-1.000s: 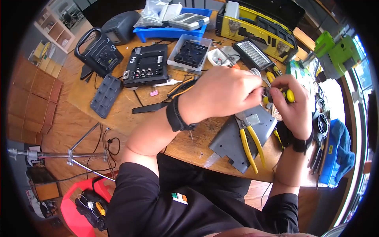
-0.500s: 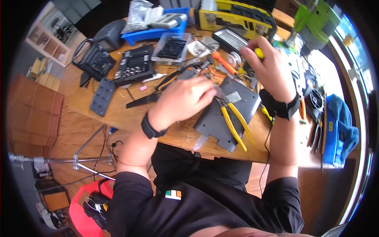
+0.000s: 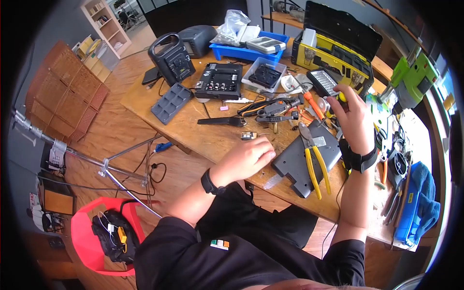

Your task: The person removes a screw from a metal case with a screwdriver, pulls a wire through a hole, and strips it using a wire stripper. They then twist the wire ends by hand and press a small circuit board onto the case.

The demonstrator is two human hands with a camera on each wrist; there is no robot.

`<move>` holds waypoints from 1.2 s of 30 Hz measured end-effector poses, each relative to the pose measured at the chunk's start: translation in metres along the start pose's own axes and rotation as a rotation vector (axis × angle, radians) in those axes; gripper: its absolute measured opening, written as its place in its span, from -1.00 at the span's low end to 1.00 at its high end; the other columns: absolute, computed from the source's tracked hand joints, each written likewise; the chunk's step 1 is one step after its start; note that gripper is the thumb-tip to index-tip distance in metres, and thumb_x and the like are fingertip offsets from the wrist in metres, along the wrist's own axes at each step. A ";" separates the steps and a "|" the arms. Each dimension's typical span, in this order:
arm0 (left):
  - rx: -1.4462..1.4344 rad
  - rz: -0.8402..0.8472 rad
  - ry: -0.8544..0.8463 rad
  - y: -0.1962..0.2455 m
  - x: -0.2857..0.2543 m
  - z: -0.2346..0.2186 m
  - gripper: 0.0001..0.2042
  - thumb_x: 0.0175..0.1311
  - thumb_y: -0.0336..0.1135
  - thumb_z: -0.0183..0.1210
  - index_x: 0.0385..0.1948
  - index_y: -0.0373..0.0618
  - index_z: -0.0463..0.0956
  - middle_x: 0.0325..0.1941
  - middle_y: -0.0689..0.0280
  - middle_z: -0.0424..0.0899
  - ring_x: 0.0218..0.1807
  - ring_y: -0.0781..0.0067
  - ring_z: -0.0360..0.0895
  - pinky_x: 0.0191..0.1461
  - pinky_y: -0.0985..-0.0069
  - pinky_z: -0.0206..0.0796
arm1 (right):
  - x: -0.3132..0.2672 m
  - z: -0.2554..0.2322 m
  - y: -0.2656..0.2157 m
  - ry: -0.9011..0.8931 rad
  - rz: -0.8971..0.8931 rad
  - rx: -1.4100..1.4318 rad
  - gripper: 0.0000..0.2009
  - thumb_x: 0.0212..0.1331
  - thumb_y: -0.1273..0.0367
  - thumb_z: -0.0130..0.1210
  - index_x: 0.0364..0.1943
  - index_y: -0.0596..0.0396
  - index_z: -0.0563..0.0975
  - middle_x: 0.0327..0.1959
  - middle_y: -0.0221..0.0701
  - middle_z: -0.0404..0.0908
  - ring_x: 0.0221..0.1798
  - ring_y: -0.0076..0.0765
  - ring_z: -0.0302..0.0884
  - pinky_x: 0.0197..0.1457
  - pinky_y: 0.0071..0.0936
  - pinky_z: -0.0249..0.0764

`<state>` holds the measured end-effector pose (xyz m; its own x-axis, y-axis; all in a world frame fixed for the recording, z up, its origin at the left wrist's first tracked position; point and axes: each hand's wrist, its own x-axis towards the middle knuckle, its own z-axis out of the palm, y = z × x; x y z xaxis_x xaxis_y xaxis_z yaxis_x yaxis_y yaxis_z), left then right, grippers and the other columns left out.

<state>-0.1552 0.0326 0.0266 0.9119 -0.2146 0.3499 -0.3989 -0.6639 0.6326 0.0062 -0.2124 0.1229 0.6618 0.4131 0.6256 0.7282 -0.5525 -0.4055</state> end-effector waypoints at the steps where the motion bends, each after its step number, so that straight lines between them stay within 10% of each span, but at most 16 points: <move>1: -0.020 0.006 0.014 0.000 -0.004 0.003 -0.82 0.51 -0.29 0.12 -0.23 -0.21 0.55 -0.20 0.16 0.59 -0.15 0.05 0.60 -0.08 0.24 0.45 | 0.001 0.000 -0.002 -0.010 0.013 -0.008 -0.73 0.34 0.21 0.29 -0.06 0.06 0.60 -0.30 -0.17 0.71 -0.35 -0.11 0.70 -0.27 -0.27 0.56; 11: -0.117 -0.036 0.054 -0.007 -0.035 0.034 -0.80 0.51 -0.30 0.14 -0.28 -0.26 0.52 -0.22 0.17 0.55 -0.18 0.06 0.57 -0.09 0.24 0.42 | 0.003 -0.011 0.001 -0.098 0.164 -0.058 -0.74 0.34 0.24 0.29 -0.15 0.14 0.58 -0.52 -0.17 0.65 -0.48 -0.11 0.63 -0.33 -0.30 0.49; 16: -0.155 -0.050 0.072 -0.012 -0.040 0.045 -0.76 0.52 -0.27 0.14 -0.33 -0.27 0.48 -0.30 0.15 0.49 -0.24 0.03 0.52 -0.14 0.22 0.38 | -0.002 -0.014 0.003 -0.094 0.187 -0.020 -0.76 0.34 0.24 0.30 -0.15 0.12 0.59 -0.59 -0.32 0.59 -0.58 -0.46 0.43 -0.41 -0.45 0.36; 36: -0.067 0.065 0.095 -0.003 -0.026 0.003 -0.73 0.47 -0.26 0.17 -0.45 -0.20 0.45 -0.49 0.17 0.46 -0.42 0.04 0.52 -0.33 0.21 0.33 | -0.078 -0.009 0.100 0.225 0.381 0.493 -0.78 0.51 0.39 0.11 0.12 0.13 0.51 -0.39 -0.50 0.58 -0.36 -0.66 0.51 -0.26 -0.64 0.42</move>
<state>-0.1769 0.0384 0.0136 0.8720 -0.1841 0.4536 -0.4651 -0.6005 0.6505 0.0256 -0.3066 0.0392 0.8746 0.0638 0.4806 0.4825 -0.2123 -0.8498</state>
